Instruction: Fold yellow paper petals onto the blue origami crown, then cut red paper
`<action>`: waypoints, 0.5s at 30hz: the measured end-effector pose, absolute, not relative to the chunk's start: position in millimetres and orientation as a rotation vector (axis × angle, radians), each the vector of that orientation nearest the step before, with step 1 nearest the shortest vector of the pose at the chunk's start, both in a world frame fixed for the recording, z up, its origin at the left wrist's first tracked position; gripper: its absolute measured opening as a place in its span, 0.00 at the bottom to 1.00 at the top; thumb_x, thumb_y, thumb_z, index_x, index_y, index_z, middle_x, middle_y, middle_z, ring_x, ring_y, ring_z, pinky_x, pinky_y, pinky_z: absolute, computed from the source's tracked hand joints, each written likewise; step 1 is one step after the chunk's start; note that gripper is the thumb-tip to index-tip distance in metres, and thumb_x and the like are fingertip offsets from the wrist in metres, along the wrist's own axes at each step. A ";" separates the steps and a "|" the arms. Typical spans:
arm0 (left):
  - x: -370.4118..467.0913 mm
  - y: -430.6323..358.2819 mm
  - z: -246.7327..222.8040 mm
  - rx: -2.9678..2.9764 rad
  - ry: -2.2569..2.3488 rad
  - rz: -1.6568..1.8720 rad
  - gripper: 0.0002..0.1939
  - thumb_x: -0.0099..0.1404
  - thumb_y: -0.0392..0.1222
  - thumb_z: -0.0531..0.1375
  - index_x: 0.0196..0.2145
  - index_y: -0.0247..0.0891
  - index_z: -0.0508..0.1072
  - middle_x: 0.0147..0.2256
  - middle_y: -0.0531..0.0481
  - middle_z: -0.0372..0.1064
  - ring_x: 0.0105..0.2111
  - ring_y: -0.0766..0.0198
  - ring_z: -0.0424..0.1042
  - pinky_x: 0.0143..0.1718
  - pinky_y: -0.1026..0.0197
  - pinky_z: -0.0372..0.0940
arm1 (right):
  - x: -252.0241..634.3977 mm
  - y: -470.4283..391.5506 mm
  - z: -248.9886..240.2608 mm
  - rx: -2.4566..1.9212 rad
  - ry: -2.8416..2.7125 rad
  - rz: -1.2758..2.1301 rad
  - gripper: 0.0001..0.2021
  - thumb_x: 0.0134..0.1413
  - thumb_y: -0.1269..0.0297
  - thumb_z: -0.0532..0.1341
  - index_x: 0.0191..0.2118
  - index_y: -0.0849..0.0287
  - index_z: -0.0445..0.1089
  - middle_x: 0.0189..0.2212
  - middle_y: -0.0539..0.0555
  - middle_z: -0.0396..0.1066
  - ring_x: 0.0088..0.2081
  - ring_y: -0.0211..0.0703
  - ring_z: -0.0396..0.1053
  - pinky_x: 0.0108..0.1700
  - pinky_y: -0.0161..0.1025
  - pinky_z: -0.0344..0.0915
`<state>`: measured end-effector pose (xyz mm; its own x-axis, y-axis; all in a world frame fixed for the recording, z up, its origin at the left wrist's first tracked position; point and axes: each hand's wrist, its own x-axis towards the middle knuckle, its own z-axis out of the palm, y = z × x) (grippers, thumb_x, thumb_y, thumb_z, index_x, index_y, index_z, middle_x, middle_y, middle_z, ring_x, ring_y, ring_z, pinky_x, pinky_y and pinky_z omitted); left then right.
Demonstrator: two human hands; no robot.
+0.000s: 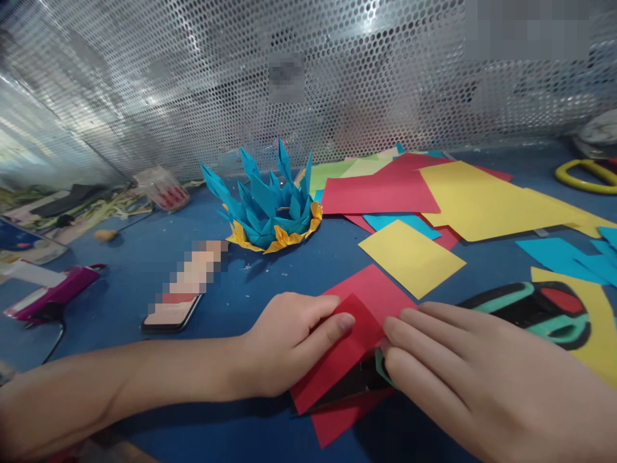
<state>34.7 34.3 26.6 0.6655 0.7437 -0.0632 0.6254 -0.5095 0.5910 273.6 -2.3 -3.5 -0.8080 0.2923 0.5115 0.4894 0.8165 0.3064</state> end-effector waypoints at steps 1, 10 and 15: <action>34.7 34.2 26.5 2.294 1.055 0.270 0.20 0.73 0.55 0.44 0.27 0.41 0.57 0.25 0.54 0.62 0.26 0.63 0.63 0.28 0.62 0.51 | 274.1 -1.3 -3.6 -0.572 -2.555 -0.601 0.15 0.62 0.77 0.49 0.38 0.54 0.71 0.39 0.53 0.75 0.43 0.46 0.69 0.51 0.47 0.64; 34.4 34.2 25.0 2.311 1.067 0.259 0.20 0.73 0.55 0.44 0.27 0.42 0.56 0.24 0.55 0.60 0.26 0.62 0.62 0.28 0.61 0.48 | 274.2 3.4 0.9 -0.490 -2.582 -0.670 0.19 0.65 0.75 0.45 0.36 0.53 0.71 0.36 0.54 0.75 0.41 0.46 0.69 0.51 0.46 0.63; 35.1 35.3 25.0 2.271 1.074 0.294 0.20 0.73 0.55 0.44 0.27 0.42 0.56 0.25 0.54 0.61 0.26 0.62 0.62 0.28 0.62 0.50 | 278.2 5.5 8.2 -0.362 -2.626 -0.757 0.20 0.66 0.74 0.44 0.36 0.53 0.72 0.37 0.55 0.76 0.41 0.46 0.71 0.51 0.48 0.63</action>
